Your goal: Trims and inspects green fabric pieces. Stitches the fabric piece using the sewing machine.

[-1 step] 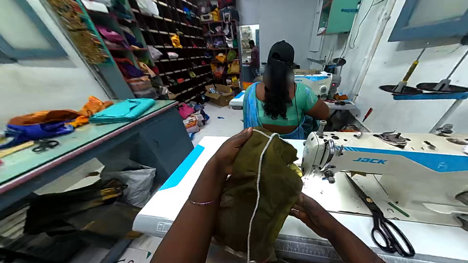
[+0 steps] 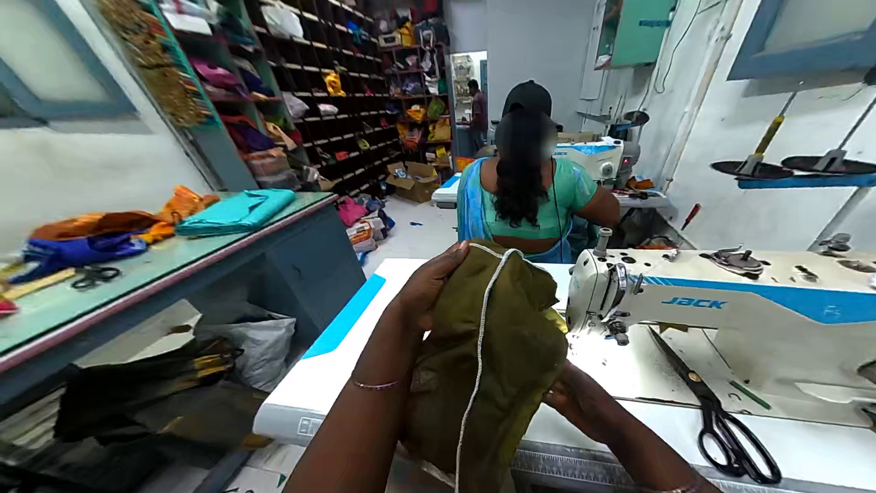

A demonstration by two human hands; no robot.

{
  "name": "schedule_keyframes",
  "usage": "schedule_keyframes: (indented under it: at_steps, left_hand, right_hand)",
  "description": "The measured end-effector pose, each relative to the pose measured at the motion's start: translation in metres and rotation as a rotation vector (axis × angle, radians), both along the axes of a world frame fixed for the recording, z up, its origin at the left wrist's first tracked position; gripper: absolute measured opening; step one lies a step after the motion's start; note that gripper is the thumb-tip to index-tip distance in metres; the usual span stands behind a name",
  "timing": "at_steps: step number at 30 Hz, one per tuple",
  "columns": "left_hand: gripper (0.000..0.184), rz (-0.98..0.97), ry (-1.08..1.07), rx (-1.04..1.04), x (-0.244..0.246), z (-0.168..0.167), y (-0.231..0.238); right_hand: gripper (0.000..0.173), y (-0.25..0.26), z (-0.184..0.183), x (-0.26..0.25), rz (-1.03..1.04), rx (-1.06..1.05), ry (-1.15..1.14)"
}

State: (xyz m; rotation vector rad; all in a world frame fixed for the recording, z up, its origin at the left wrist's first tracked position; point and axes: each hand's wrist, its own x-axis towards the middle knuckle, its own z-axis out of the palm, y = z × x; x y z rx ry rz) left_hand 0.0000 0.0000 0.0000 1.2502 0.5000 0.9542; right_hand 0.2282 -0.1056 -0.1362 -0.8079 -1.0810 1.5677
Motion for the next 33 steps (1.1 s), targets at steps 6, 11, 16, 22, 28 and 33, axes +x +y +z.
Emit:
schedule_keyframes:
  at_steps: [6,11,16,22,28,33]
  left_hand:
    - [0.031,0.113,0.223,0.087,-0.008,-0.01,-0.028]
    - [0.025,0.274,0.171,0.11,-0.022,-0.019,-0.029]
    - [0.036,0.204,0.044,-0.061,-0.023,-0.025,-0.025]
    - [0.045,0.174,-0.22,-0.145,-0.027,-0.016,-0.027]
    - [0.05,0.049,-0.181,-0.159,-0.005,-0.02,-0.043]
    - [0.052,0.089,-0.217,-0.087,-0.016,-0.005,-0.047]
  right_hand:
    - [0.077,0.012,0.038,-0.022,0.1,0.021,0.416]
    - [0.018,0.016,0.097,-0.012,-0.412,0.072,-0.006]
    - [0.017,0.03,0.138,-0.002,-0.359,0.215,-0.359]
    - [0.011,0.038,0.184,0.0,-0.411,0.317,-0.737]
    - [0.021,0.034,0.189,-0.001,-0.638,0.551,-0.974]
    - [0.027,0.027,0.183,0.005,-0.689,0.756,-0.881]
